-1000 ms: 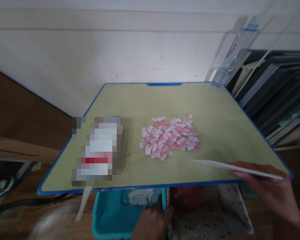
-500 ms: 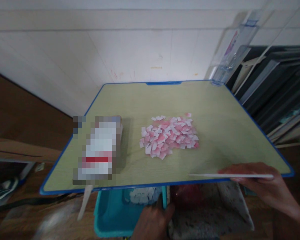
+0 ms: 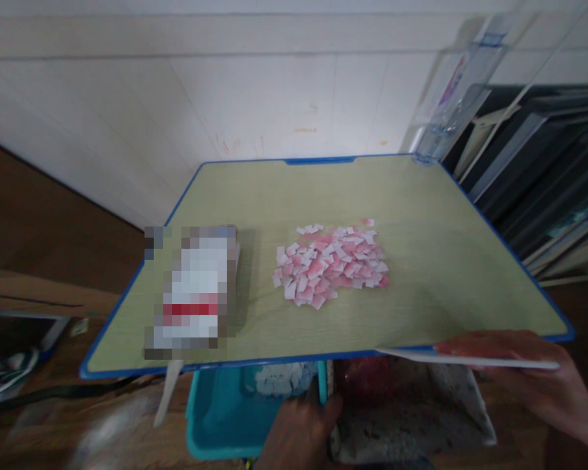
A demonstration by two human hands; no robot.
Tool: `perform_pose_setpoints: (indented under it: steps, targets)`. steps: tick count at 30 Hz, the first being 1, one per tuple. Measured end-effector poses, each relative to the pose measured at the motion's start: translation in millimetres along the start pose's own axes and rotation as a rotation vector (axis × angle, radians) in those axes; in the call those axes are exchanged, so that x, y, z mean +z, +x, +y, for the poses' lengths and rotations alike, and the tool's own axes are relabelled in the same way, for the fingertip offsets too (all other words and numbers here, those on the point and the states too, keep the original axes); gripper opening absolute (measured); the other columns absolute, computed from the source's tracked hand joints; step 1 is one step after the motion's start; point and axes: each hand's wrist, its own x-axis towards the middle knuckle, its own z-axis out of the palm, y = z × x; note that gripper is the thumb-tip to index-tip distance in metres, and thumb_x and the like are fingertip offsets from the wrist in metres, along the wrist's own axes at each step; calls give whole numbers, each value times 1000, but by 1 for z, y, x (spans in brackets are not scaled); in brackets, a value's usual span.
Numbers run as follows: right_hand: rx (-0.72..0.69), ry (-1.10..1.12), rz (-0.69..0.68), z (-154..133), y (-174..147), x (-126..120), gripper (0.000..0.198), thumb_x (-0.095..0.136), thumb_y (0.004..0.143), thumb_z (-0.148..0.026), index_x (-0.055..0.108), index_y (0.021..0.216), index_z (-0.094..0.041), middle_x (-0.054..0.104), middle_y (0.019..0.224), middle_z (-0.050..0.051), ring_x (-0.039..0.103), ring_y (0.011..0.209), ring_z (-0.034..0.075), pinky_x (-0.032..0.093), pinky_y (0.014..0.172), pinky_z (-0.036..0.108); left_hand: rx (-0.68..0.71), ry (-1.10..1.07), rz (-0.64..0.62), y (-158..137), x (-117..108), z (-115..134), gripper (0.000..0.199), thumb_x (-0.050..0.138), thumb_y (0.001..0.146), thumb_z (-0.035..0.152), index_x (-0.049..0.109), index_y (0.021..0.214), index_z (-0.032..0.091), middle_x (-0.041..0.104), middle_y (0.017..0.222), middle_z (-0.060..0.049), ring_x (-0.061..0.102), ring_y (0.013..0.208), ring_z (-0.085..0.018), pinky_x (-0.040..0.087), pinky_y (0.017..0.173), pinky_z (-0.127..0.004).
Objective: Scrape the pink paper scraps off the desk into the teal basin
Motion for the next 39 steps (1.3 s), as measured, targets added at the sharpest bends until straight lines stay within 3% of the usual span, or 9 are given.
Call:
perform_pose_setpoints:
  steps: [4,9,12,16,19,29,37,39]
  targets:
    - [45,77,-52,2,-8,-3,21,58,79,-35,71,95,-34,74,89,1,70,78,22,58,67,26,-10,-6,-7,-1,-2,2,55,68,63,52,54,109,27,60,107,-13,61,86,-30,50,71,-43]
    - [-8,3,-41,1,-12,-6,22,63,75,-33,71,95,-34,74,89,0,71,75,23,59,63,27,-1,-11,3,-2,-3,4,56,69,62,50,53,111,26,57,115,-14,60,89,-30,50,73,-42]
    - [-35,-138,44,-2,-7,-4,19,64,73,-26,72,88,-34,75,83,-2,71,72,21,58,63,26,-9,0,-6,-1,-4,4,55,67,63,53,54,109,25,59,108,-14,61,88,-31,51,71,-44]
    - [1,-336,315,-3,8,5,13,65,72,-24,72,80,-32,75,77,-6,70,65,16,56,57,21,5,4,0,0,-3,2,54,70,60,51,55,106,25,60,107,-13,61,85,-32,51,69,-46]
    - [42,-411,460,-3,21,12,14,63,75,-25,71,86,-29,75,80,-4,70,66,16,56,57,22,25,16,6,1,1,-1,56,72,59,47,54,108,24,58,110,-13,61,87,-32,51,70,-44]
    - [11,-436,266,-15,34,11,19,61,76,-25,72,89,-33,75,83,-3,70,70,18,56,64,22,15,28,0,1,2,-1,53,72,60,47,55,106,25,59,109,-12,60,90,-31,51,72,-43]
    - [4,-365,110,-14,21,7,25,57,78,-19,71,94,-32,73,95,-3,69,84,20,55,74,24,23,32,-19,2,2,-2,51,71,62,46,55,106,25,61,103,-12,62,82,-32,52,65,-46]
    - [-21,-366,128,-14,15,5,29,57,77,-15,70,96,-33,73,97,-3,69,85,19,54,76,24,26,23,-14,2,2,-2,53,71,61,44,54,107,24,60,106,-12,62,85,-32,52,67,-44]
